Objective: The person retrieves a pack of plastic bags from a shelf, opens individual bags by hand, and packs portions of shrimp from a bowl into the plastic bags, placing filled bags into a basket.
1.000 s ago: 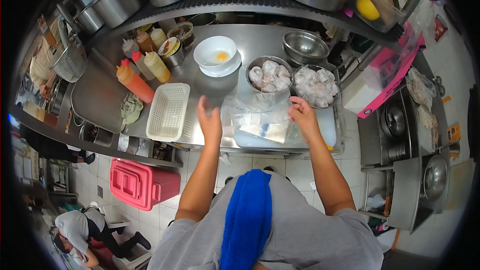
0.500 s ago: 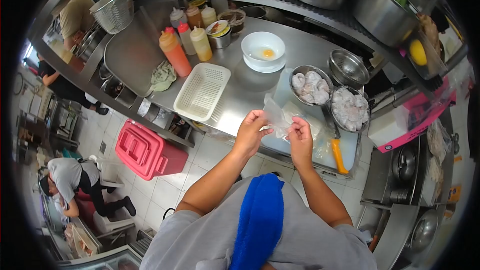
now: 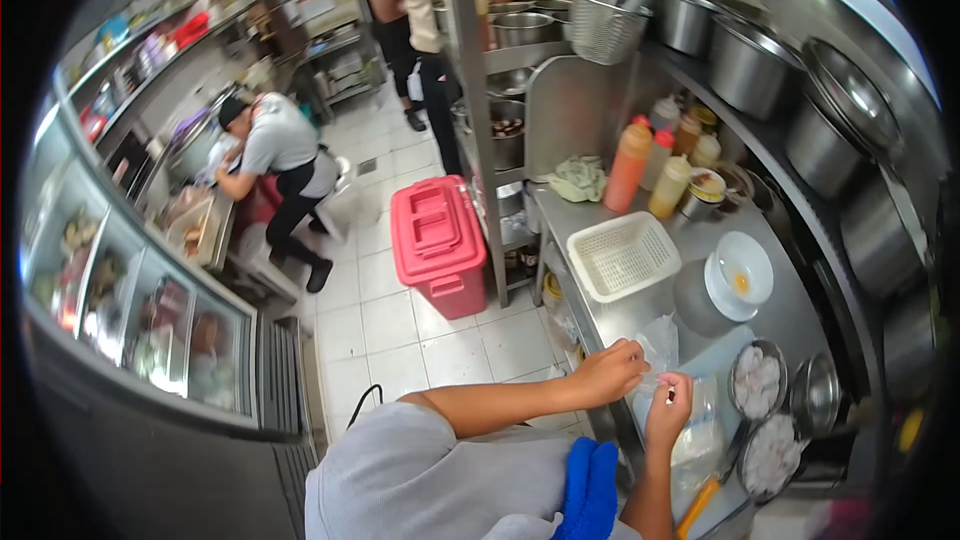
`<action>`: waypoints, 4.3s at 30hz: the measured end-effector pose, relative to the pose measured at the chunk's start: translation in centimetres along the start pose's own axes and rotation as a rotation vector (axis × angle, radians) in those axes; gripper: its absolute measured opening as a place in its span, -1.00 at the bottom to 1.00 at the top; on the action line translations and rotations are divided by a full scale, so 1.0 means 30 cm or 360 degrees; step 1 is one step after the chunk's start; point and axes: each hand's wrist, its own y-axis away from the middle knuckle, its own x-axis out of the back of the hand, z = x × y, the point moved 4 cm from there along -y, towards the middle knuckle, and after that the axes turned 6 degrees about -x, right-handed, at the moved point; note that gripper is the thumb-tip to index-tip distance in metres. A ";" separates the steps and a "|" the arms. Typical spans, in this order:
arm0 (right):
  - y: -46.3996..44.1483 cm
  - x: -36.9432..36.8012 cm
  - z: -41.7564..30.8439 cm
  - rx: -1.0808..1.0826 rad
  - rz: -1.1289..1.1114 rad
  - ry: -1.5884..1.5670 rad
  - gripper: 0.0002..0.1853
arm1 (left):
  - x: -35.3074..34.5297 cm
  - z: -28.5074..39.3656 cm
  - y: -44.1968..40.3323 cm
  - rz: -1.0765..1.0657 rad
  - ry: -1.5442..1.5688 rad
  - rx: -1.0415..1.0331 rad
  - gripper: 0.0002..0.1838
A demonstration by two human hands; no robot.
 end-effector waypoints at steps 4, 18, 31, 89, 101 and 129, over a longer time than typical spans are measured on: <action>0.022 -0.063 0.010 -0.0076 -0.0105 -0.0196 -0.91 | -0.003 -0.068 0.066 0.0209 -0.0130 0.0228 -0.84; -0.059 -0.251 0.087 -0.0629 -0.0582 -0.0456 -0.81 | 0.111 -0.300 0.198 0.0360 0.2302 0.1282 -0.90; -0.041 -0.406 0.016 -0.1354 -0.0065 -0.1748 -0.84 | 0.189 -0.524 0.101 -0.0374 0.1487 0.1100 -0.84; -0.134 -0.141 0.105 -0.0818 -0.0204 -0.1576 -0.84 | 0.071 -0.384 -0.122 0.0089 0.2169 0.0879 -0.88; -0.358 0.400 0.248 -0.0396 0.0603 0.0536 -0.54 | 0.052 -0.348 -0.145 -0.0278 0.0987 0.0407 -0.85; -0.365 0.550 0.410 -0.0933 0.0488 -0.1740 -0.66 | -0.102 -0.378 -0.283 -0.0035 0.0834 0.0560 -0.85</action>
